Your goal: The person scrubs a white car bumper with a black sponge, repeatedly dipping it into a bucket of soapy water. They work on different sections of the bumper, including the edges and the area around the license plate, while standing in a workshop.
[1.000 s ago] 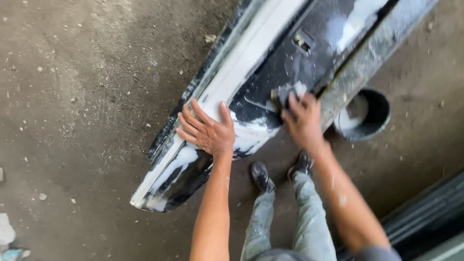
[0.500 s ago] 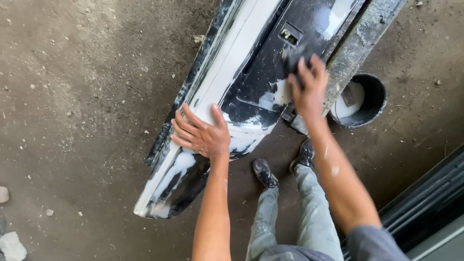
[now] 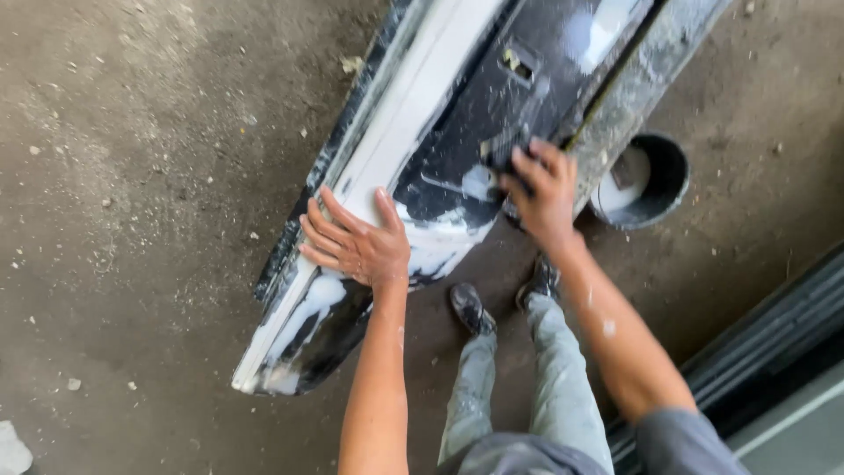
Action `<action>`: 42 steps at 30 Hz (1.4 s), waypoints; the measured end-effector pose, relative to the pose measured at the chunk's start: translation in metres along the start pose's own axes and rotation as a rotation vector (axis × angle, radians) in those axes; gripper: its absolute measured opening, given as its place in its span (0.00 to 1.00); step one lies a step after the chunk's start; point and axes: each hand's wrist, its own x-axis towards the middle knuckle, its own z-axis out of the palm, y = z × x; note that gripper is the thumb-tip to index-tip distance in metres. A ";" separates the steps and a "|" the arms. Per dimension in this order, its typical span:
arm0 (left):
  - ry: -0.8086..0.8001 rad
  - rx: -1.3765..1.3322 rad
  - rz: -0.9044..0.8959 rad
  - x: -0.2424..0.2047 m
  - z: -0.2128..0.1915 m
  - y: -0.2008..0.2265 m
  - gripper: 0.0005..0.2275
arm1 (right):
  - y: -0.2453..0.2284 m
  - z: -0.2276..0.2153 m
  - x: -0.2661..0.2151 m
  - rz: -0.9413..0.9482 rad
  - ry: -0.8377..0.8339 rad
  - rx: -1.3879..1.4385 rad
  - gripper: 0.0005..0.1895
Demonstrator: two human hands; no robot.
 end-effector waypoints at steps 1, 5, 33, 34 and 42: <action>-0.017 0.007 0.007 -0.005 -0.005 -0.004 0.34 | -0.002 0.000 0.006 0.017 -0.010 -0.002 0.28; -0.007 -0.012 0.000 -0.007 -0.015 -0.002 0.34 | -0.008 0.008 0.012 0.105 0.115 -0.019 0.27; 0.008 -0.010 0.006 0.001 -0.010 -0.001 0.34 | -0.013 0.017 0.050 0.227 0.054 -0.041 0.23; 0.000 -0.010 0.011 -0.003 -0.010 -0.003 0.34 | -0.012 0.016 0.028 0.235 0.052 -0.046 0.23; 0.067 -0.041 -0.001 0.000 -0.009 -0.001 0.34 | 0.007 0.015 0.043 0.029 0.128 -0.111 0.23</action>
